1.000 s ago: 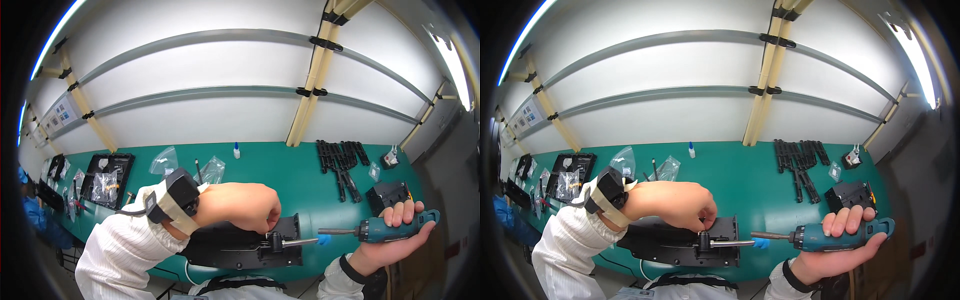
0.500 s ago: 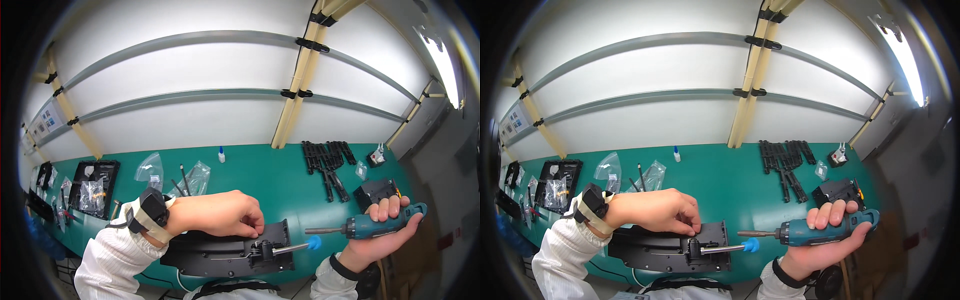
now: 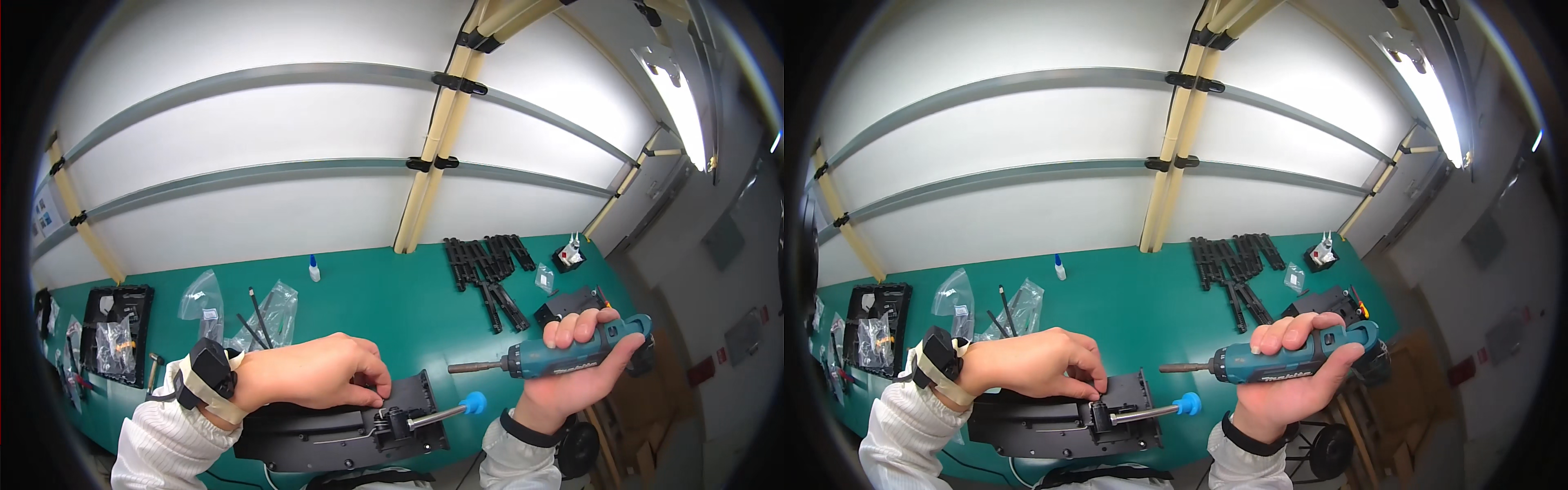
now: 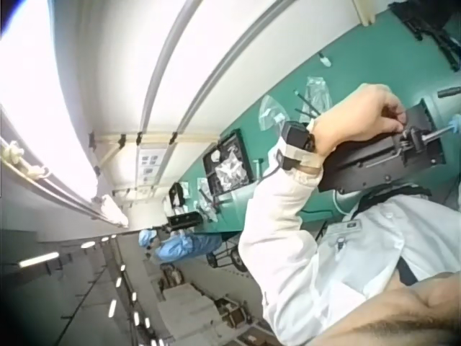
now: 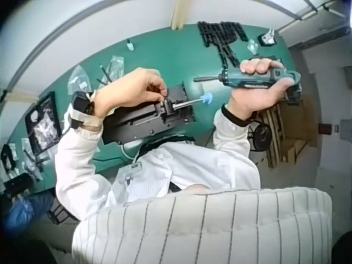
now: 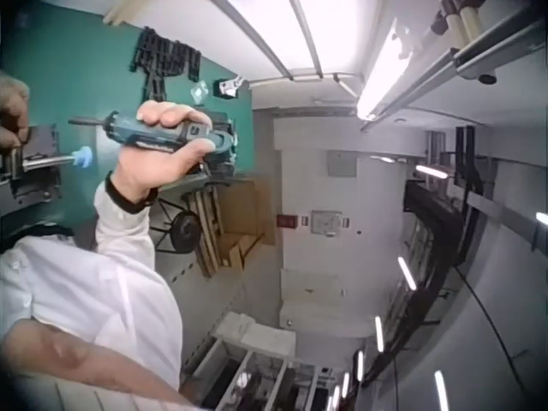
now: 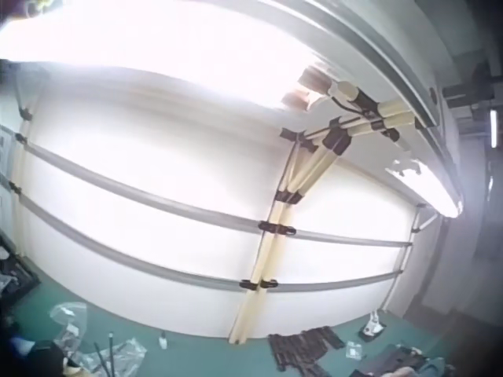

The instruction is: Assembling a black plastic housing component using an electric screwdriver and manual tools on a workbench.

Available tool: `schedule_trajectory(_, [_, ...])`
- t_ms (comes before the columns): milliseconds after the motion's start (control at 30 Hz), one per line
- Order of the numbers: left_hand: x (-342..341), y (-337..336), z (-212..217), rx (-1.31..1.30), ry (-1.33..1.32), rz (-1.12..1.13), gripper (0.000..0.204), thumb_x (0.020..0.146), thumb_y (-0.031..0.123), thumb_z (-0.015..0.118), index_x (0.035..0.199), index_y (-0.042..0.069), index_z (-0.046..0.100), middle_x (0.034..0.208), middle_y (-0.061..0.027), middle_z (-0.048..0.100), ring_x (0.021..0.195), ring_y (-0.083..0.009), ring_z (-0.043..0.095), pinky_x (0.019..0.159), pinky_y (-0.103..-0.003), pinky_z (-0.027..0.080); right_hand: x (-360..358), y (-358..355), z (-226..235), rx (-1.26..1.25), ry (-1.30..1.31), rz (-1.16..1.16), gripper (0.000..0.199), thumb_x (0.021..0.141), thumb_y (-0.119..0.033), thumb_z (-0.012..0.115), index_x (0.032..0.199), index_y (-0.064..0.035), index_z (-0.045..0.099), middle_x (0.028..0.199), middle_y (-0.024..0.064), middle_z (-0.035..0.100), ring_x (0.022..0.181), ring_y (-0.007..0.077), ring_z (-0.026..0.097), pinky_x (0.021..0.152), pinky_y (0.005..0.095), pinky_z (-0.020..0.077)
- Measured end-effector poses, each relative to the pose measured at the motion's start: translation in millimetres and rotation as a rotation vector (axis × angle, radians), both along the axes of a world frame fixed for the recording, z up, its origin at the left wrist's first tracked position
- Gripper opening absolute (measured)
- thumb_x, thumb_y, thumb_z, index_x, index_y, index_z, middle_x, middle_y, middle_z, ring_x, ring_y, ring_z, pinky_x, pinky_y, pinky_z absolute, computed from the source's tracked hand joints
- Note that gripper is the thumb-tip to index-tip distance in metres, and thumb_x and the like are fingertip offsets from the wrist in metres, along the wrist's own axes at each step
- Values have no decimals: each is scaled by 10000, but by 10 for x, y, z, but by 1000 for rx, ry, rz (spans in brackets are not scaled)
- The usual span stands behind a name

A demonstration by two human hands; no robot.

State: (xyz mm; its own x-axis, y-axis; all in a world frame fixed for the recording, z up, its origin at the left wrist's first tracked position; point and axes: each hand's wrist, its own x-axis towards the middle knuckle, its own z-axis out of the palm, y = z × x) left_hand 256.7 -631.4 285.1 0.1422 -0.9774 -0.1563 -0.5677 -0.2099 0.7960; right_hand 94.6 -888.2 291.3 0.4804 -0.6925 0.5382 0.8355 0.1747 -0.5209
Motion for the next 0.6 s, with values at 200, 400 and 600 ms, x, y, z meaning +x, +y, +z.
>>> schedule_trajectory(200, [14,71,-44,-21,-36,-9,184,1000,178,680,1071,9,700,1019,-110,684,918,-238,695,821,-368,559,30,-9,-30,94,-5,69,541,1054,-622,493,1167,-118,652,837,21,599,676,177,577,606,333,489])
schedule_trajectory(400, [66,202,-3,-28,39,38,181,1014,177,662,1090,13,672,1034,-113,694,957,-259,683,840,-385,544,-105,-114,-6,56,-13,47,539,1065,-581,513,1164,-56,585,875,34,532,715,154,528,642,293,475])
schedule_trajectory(600, [73,322,-89,-38,113,12,175,1014,165,665,1102,14,671,1062,-107,695,1003,-287,673,876,-397,529,-55,-118,-54,55,17,-12,493,1082,-522,517,1126,-34,563,861,29,499,700,129,490,631,267,456])
